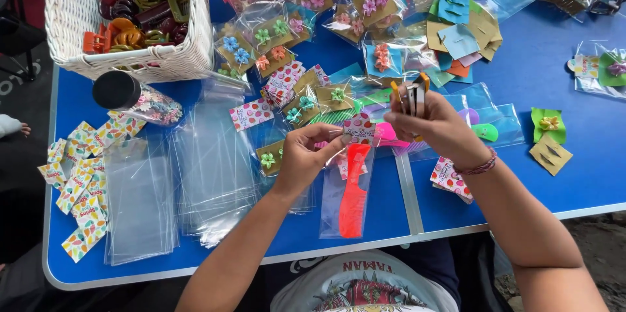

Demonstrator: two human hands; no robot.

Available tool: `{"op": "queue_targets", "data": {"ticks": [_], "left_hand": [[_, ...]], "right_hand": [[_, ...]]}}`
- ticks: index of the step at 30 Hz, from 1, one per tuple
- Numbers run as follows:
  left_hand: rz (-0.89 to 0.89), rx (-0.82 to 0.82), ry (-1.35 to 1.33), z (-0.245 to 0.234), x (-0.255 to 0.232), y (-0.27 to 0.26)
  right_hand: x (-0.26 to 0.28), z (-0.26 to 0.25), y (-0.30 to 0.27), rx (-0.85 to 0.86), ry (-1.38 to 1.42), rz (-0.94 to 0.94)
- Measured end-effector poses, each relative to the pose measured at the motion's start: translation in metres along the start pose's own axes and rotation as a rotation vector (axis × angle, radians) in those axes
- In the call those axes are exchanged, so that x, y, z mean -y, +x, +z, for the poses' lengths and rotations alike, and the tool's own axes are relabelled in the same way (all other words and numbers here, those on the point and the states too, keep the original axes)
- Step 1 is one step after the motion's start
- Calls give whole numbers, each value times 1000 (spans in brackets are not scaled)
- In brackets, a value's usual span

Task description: Packaging various hair accessories like combs and clips into plastic bags and stapling them with labels.

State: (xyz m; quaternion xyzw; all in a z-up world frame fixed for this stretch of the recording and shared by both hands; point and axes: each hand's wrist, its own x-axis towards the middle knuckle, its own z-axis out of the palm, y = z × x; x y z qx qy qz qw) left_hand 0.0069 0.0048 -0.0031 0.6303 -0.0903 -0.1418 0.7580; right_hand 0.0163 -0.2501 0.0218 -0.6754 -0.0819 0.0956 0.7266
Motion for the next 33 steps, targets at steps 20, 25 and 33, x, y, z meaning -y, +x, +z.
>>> {"op": "queue_targets", "data": {"ticks": [20, 25, 33], "left_hand": [[-29, -7, 68, 5, -12, -4], [-32, 7, 82, 0, -12, -2], [-28, 50, 119, -6, -5, 0]], "right_hand": [[-13, 16, -11, -77, -311, -220], [-1, 20, -11, -72, -260, -231], [2, 18, -11, -9, -282, -226]]}}
